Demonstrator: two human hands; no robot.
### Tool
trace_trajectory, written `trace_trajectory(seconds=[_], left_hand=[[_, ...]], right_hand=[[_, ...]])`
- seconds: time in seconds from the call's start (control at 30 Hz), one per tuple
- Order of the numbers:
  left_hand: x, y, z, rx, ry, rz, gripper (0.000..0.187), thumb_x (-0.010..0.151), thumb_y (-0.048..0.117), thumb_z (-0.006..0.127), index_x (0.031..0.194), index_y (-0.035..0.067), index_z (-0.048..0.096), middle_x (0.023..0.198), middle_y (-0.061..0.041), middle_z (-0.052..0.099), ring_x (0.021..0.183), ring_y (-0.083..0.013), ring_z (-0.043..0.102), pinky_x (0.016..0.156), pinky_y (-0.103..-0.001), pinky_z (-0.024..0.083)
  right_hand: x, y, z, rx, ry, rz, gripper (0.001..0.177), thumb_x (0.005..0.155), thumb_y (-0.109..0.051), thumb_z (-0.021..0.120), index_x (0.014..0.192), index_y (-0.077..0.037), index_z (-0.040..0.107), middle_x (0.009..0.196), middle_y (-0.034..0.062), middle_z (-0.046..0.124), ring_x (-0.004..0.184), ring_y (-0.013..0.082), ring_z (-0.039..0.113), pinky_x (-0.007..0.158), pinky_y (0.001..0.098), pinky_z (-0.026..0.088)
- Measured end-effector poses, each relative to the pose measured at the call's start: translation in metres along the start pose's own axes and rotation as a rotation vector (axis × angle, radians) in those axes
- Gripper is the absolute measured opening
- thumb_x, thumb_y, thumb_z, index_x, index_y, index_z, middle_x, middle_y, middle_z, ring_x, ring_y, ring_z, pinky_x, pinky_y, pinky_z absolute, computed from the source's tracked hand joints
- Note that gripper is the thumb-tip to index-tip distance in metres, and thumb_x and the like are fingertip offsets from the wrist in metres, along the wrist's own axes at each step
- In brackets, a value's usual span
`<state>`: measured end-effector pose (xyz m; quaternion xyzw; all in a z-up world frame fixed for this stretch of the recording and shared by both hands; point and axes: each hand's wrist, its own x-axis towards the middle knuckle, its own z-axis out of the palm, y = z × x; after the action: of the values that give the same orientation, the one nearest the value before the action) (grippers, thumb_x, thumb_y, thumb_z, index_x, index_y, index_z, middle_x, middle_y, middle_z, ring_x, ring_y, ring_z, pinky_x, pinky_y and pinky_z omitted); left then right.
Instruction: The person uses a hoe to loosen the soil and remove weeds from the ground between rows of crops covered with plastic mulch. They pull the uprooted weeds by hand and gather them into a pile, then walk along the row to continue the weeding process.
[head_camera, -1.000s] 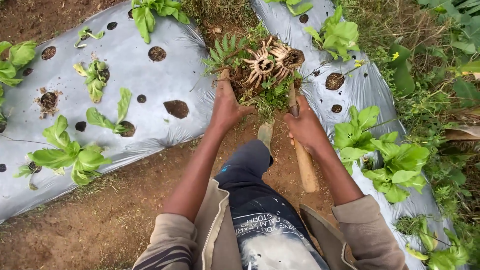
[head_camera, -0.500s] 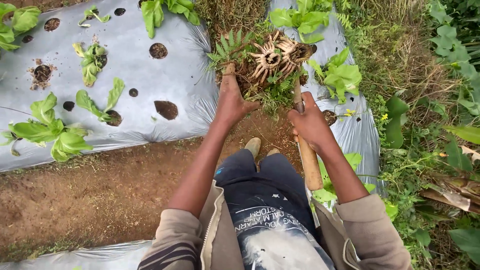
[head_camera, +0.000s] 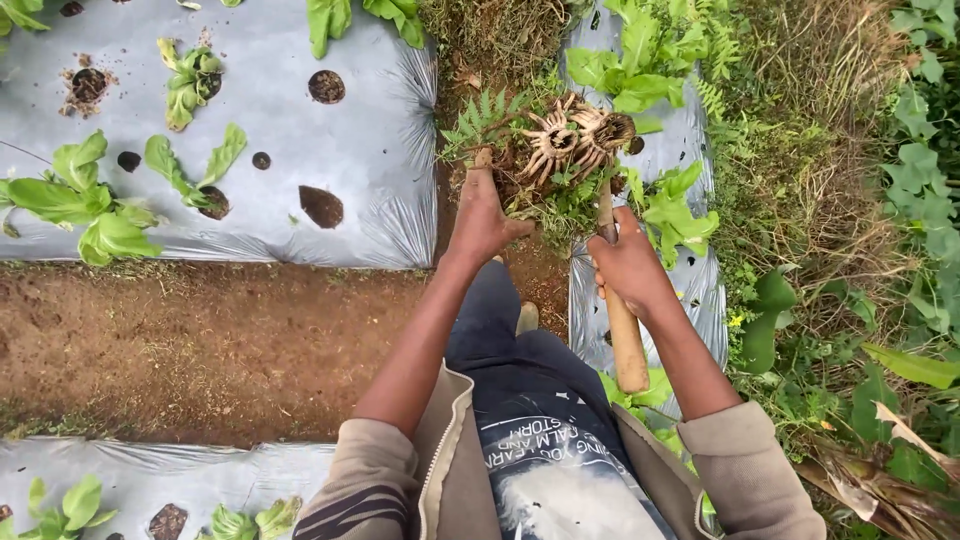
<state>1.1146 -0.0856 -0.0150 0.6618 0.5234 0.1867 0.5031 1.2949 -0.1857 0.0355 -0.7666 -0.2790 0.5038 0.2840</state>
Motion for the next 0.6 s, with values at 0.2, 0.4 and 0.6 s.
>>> trace_trajectory(seconds=[0.2,0.4,0.6], left_hand=[[0.059,-0.012,0.000,-0.058,-0.019,-0.057,0.104,0.067,0.002,0.093,0.139,-0.020,0.022,0.142,-0.051,0.026,0.125,-0.0615,0.048,0.111,-0.061,0.040],[0.149,-0.010,-0.031,-0.134,0.029,-0.116,0.100,0.070,0.006,0.092,0.141,-0.017,0.025,0.146,-0.048,0.026,0.134,-0.0625,0.037,0.115,-0.064,0.031],[0.271,-0.010,-0.070,-0.232,0.153,-0.162,0.106,0.076,0.007,0.089,0.153,-0.009,0.018,0.156,-0.041,0.018,0.142,-0.0568,0.029,0.121,-0.062,0.021]], right_hand=[[0.062,-0.022,-0.003,-0.020,-0.003,0.013,0.042,0.090,-0.011,0.051,0.131,0.000,0.048,0.068,0.0140,0.052,0.050,0.0208,0.056,0.035,0.0344,0.052],[0.158,-0.075,0.004,-0.088,0.015,-0.014,0.039,0.090,-0.010,0.052,0.128,-0.001,0.050,0.071,0.0176,0.056,0.050,0.0234,0.059,0.035,0.0372,0.054],[0.275,-0.155,0.023,-0.320,0.140,-0.314,0.042,0.097,0.005,0.049,0.138,0.009,0.046,0.095,0.0350,0.060,0.071,0.0386,0.064,0.052,0.0473,0.061]])
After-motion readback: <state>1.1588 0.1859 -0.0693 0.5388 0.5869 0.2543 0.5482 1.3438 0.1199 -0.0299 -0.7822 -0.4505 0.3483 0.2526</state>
